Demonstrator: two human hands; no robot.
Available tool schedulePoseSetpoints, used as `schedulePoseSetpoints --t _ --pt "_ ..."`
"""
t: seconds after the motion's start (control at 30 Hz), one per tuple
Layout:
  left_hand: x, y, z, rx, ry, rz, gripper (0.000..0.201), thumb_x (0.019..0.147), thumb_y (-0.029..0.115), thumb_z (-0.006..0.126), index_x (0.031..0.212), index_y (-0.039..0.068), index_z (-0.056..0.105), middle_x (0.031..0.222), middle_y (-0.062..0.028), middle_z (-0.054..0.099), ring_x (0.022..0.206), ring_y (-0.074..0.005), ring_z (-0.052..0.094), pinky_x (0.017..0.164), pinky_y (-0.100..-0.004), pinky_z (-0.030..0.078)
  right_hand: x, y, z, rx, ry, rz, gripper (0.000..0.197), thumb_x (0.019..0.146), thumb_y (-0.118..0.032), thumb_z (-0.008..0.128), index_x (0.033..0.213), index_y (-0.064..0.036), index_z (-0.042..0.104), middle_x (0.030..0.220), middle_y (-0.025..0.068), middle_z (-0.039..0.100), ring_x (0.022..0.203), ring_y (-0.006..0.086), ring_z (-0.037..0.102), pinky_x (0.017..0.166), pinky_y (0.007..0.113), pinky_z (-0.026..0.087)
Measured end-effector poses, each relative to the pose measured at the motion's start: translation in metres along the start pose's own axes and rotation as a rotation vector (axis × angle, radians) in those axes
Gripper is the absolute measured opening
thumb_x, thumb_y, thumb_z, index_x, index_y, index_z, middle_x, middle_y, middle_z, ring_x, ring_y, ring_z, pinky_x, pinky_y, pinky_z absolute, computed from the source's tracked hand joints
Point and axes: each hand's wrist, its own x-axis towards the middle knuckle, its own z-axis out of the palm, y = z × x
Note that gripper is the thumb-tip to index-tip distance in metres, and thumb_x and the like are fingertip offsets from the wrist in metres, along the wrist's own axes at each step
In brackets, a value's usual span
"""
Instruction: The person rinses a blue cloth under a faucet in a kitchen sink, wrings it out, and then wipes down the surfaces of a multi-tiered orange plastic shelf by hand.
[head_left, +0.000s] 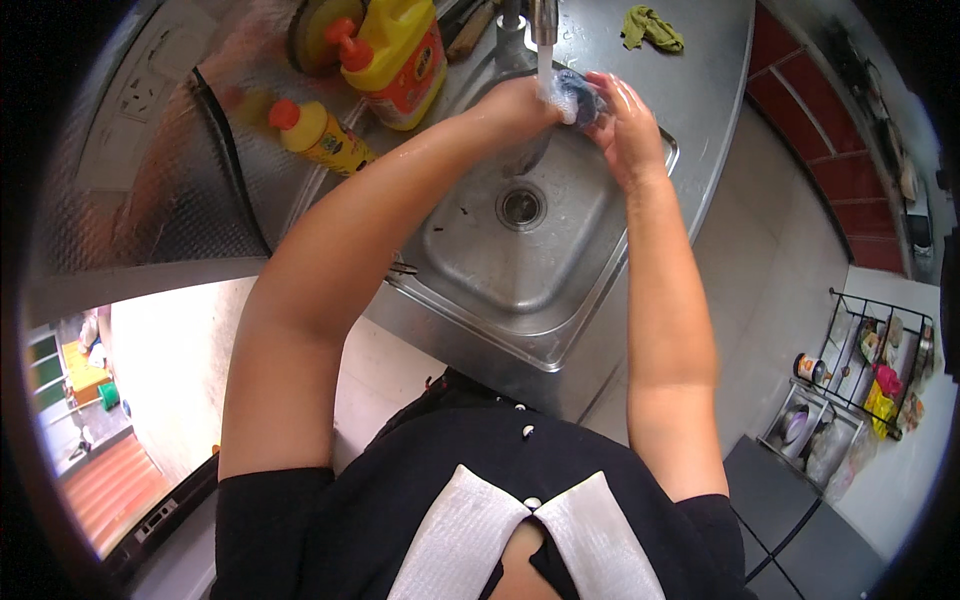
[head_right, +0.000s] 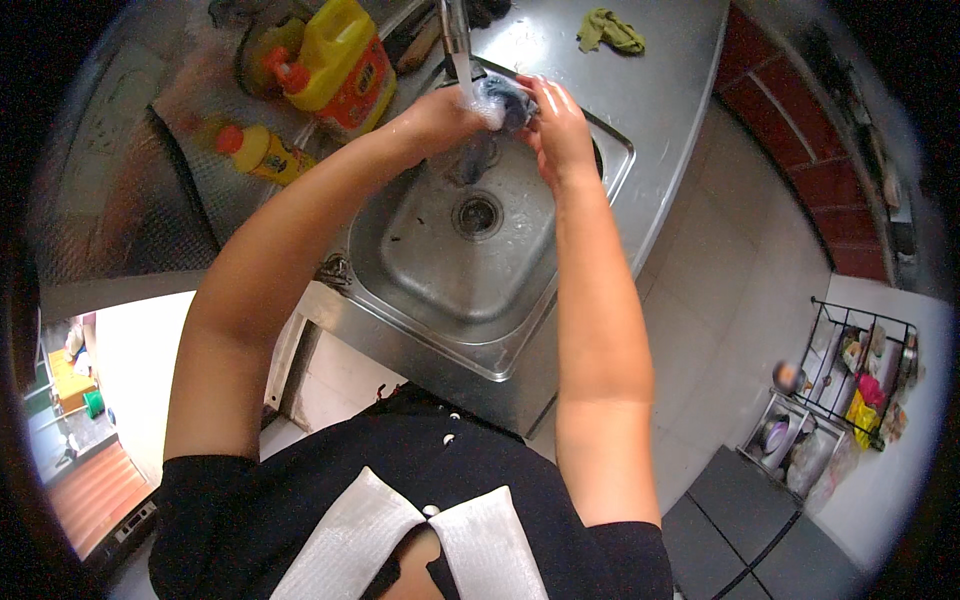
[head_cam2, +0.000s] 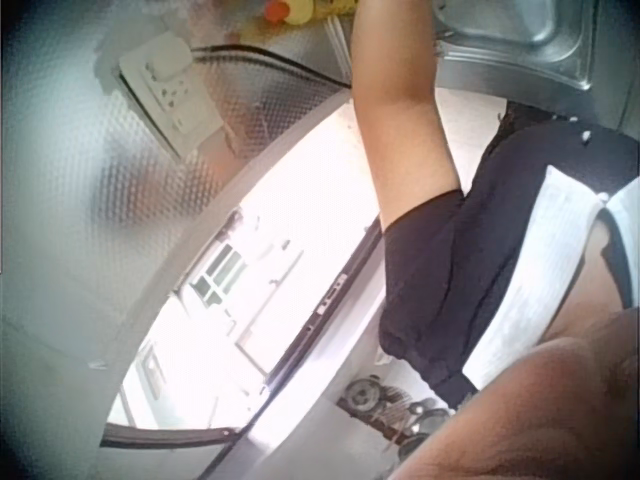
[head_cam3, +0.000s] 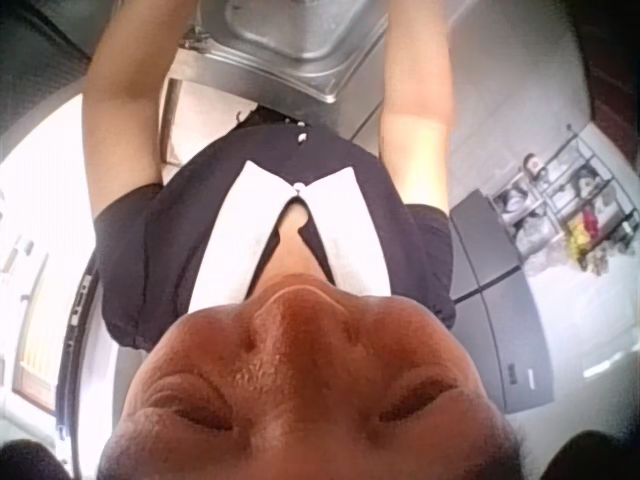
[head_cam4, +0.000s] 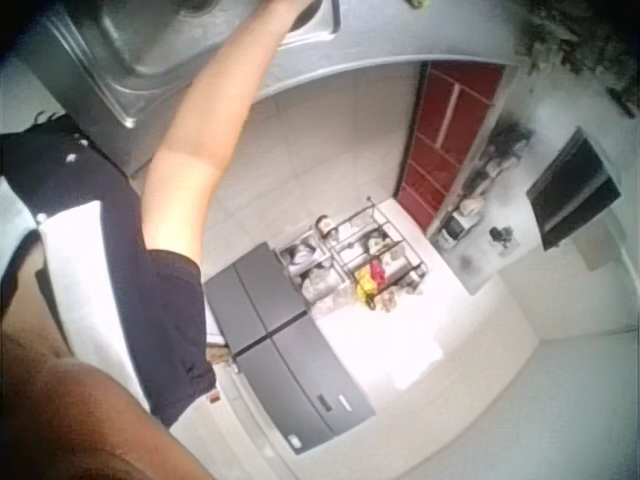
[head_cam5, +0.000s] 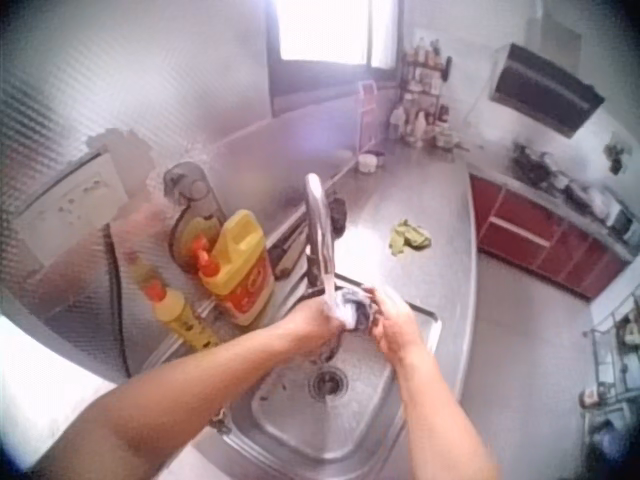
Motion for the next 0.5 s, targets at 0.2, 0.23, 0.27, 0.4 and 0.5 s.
schedulePoseSetpoints --t 0.2,0.23,0.27,0.4,0.5 --pt "-0.004 0.007 0.013 -0.874 0.203 -0.562 0.035 0.086 0.031 0.057 0.112 0.008 0.053 0.102 -0.0079 0.060 0.095 -0.0207 0.055 0.082 -0.0397 0.043 -0.042 0.133 -0.021 0.342 0.465 0.818 0.080 0.073 -0.065 0.056 0.132 -0.0142 0.039 0.146 0.0155 0.010 0.131 0.0395 0.011 0.093 0.066 0.026" --pt "-0.006 0.004 0.012 -0.925 0.163 -0.587 0.035 0.086 0.031 0.056 0.113 0.009 0.052 0.103 -0.0075 0.059 0.097 -0.0200 0.054 0.083 -0.0401 0.042 -0.040 0.140 -0.011 0.552 0.413 0.790 0.074 0.075 -0.061 0.057 0.129 -0.0134 0.041 0.142 0.0160 0.019 0.127 0.0373 0.022 0.091 0.063 0.031" --pt "-0.007 0.002 0.011 -0.874 0.123 -0.599 0.033 0.087 0.031 0.055 0.113 0.012 0.052 0.104 -0.0073 0.058 0.099 -0.0203 0.053 0.084 -0.0416 0.041 -0.036 0.144 -0.003 0.760 0.357 0.750 0.069 0.076 -0.057 0.058 0.126 -0.0126 0.043 0.138 0.0165 0.029 0.122 0.0351 0.034 0.089 0.059 0.037" --pt "0.001 -0.034 0.004 -0.703 0.127 -0.768 0.030 0.086 0.035 0.054 0.112 0.019 0.053 0.110 -0.0070 0.054 0.104 -0.0220 0.049 0.083 -0.0464 0.038 -0.022 0.131 0.042 0.556 0.422 0.286 0.038 0.085 -0.034 0.057 0.110 -0.0050 0.051 0.105 0.0073 0.057 0.089 0.0176 0.055 0.077 0.031 0.044" --pt "0.008 -0.061 0.007 -0.686 -0.014 -0.843 0.047 0.078 0.048 0.059 0.113 0.017 0.052 0.112 -0.0081 0.053 0.100 -0.0229 0.049 0.081 -0.0448 0.038 -0.038 0.117 0.077 0.445 0.291 0.006 0.018 0.084 -0.021 0.061 0.090 -0.0043 0.058 0.092 0.0034 0.050 0.085 0.0126 0.046 0.081 0.027 0.038"
